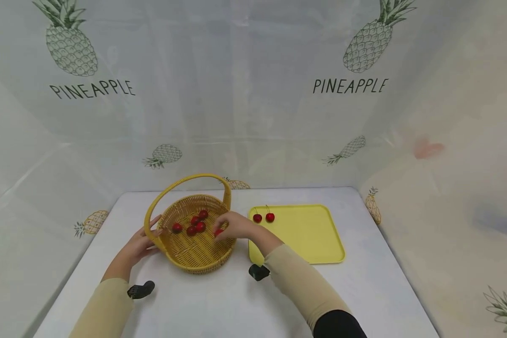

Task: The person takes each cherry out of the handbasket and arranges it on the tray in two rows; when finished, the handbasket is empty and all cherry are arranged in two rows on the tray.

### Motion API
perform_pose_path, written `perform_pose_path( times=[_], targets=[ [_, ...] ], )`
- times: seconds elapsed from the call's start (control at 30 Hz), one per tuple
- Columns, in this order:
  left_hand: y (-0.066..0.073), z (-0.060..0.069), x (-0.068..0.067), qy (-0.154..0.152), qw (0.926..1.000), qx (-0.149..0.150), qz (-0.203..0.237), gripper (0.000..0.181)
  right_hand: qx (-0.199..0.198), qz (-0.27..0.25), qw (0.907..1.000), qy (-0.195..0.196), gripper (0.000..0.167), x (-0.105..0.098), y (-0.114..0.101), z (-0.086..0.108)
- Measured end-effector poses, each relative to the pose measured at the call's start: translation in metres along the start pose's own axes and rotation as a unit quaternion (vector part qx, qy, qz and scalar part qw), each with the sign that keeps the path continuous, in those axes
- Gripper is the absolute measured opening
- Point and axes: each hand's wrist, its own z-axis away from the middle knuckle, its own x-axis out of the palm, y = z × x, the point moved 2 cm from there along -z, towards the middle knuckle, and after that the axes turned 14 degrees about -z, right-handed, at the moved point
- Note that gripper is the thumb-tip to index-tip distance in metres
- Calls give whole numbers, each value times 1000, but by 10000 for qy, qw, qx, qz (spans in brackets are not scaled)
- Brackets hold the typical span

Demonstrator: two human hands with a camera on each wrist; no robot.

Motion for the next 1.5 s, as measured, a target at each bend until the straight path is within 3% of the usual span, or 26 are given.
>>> perform_pose_path(
  times=[0.47,0.87,1.33,1.5],
  targets=[
    [-4,-4,-2,-48,9999,54,-77,73,132,-195,9990,375,21,-26,8,36],
    [-4,-4,-4,-31,10000,4,-91,72,-296,-3,9977,611,17,-48,22,56],
    [-3,-3,-3,-34,9999,29,-136,72,28,-12,9946,1036,23,-71,48,78],
    [-3,-4,-3,-33,9999,1,-130,72,131,-30,9902,1391,26,-81,60,82]
  ],
)
